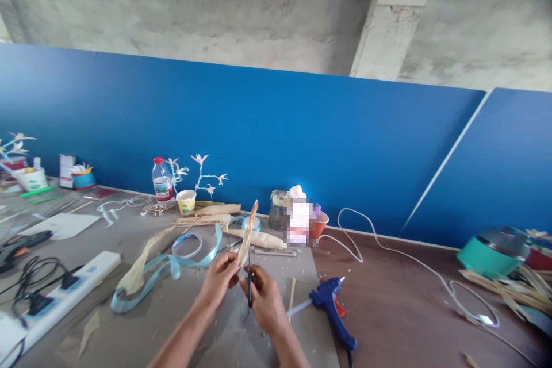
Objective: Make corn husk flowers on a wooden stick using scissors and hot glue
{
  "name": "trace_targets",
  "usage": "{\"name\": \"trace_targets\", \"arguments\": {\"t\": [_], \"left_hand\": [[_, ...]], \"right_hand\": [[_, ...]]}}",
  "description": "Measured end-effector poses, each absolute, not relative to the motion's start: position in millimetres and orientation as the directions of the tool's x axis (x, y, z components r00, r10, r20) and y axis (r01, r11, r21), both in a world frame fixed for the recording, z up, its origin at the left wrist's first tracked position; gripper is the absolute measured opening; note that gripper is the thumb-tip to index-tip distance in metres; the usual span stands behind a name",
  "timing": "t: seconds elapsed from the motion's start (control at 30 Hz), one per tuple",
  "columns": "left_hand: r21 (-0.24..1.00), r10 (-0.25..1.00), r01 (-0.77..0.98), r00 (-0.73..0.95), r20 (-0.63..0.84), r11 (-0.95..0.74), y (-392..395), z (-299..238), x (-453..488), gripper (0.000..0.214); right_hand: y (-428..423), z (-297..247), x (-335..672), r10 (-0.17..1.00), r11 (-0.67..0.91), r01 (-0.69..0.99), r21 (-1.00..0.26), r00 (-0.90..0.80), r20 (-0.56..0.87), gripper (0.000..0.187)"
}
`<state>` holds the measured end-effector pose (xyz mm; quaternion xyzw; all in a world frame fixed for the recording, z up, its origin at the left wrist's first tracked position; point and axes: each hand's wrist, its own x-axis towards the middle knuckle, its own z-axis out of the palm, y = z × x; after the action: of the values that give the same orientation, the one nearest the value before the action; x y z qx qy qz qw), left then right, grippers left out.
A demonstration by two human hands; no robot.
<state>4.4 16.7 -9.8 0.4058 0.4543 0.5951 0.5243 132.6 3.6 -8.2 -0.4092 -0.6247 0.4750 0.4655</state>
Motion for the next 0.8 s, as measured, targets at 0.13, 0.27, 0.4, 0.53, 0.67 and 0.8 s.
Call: {"name": "trace_targets", "arguments": {"t": [0.13, 0.27, 0.4, 0.53, 0.67, 0.8], "left_hand": [[0.973, 0.993, -0.222, -0.118, 0.031, -0.057, 16.3, -10.9, 3.8, 0.024], [0.978, 0.992, -0.2, -0.122, 0.035, -0.06, 16.4, -12.0, 3.4, 0.024], [0.979, 0.99, -0.193, -0.136, 0.035, -0.061, 17.3, -9.8, 3.3, 0.024], [0.982, 0.986, -0.172, -0.155, 0.056, -0.083, 16.6, -7.4, 3.1, 0.024], [0.965, 0.981, -0.246, -0.19, 0.049, -0.096, 13.9, -6.3, 3.7, 0.023], [0.896, 0.99, -0.444, -0.135, -0.037, -0.027, 10.9, -2.7, 5.2, 0.026]], "right_hand": [[4.4, -8.9, 132.7, 0.955, 0.216, 0.064, -0.974, -0.222, 0.197, 0.028], [5.9, -12.1, 132.5, 0.952, 0.228, 0.051, -0.972, -0.22, 0.212, 0.024], [6.8, -13.4, 131.8, 0.955, 0.205, 0.029, -0.978, -0.225, 0.194, 0.025], [7.5, -13.8, 131.4, 0.957, 0.192, -0.001, -0.981, -0.222, 0.188, 0.027], [9.2, -18.5, 131.7, 0.955, 0.192, -0.007, -0.981, -0.227, 0.189, 0.028], [10.5, -23.8, 133.2, 0.942, 0.229, 0.026, -0.973, -0.259, 0.214, 0.027]]}}
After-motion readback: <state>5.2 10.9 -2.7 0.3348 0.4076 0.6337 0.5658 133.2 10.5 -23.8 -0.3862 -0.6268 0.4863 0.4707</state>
